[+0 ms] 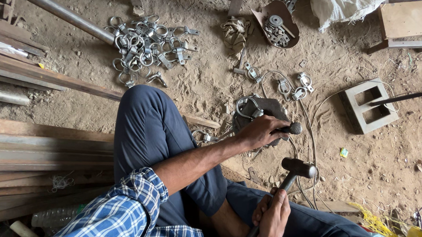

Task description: The person assembles metal clamps by hand and using a hammer, inserting pins into the clamp bodies and tapping them into place.

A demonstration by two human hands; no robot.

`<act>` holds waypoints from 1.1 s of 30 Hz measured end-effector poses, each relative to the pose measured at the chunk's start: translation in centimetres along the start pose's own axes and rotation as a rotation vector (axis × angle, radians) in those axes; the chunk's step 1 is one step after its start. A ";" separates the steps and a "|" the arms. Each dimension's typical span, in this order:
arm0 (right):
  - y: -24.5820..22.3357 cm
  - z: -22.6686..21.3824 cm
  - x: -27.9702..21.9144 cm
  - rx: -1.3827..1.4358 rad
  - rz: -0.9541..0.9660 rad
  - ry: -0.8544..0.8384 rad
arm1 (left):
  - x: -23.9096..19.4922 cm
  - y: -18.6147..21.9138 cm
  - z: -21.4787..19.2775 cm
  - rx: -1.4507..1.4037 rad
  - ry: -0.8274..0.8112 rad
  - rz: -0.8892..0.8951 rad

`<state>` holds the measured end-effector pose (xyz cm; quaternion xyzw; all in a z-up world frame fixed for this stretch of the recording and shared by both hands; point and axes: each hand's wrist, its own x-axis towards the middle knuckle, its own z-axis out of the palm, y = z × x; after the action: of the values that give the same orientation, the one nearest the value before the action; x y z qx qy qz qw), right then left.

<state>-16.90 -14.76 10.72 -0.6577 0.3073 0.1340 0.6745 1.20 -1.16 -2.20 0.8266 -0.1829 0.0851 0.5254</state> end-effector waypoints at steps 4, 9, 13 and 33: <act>0.2 -0.1 0.1 -0.001 -0.004 -0.006 | 0.0 0.0 0.1 -0.001 -0.018 -0.024; 0.3 -0.2 0.3 -0.006 0.011 0.008 | 0.0 -0.3 0.3 0.019 0.012 0.016; 0.4 -0.2 0.3 -0.003 0.005 -0.001 | 0.0 -0.3 0.3 -0.024 -0.010 -0.004; 0.6 -0.1 -0.3 -0.019 -0.045 -0.003 | -0.3 0.5 -1.1 -0.022 0.098 0.019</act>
<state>-17.52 -14.70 10.37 -0.6706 0.2902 0.1224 0.6716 0.82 -0.27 -1.36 0.8137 -0.1656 0.1285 0.5421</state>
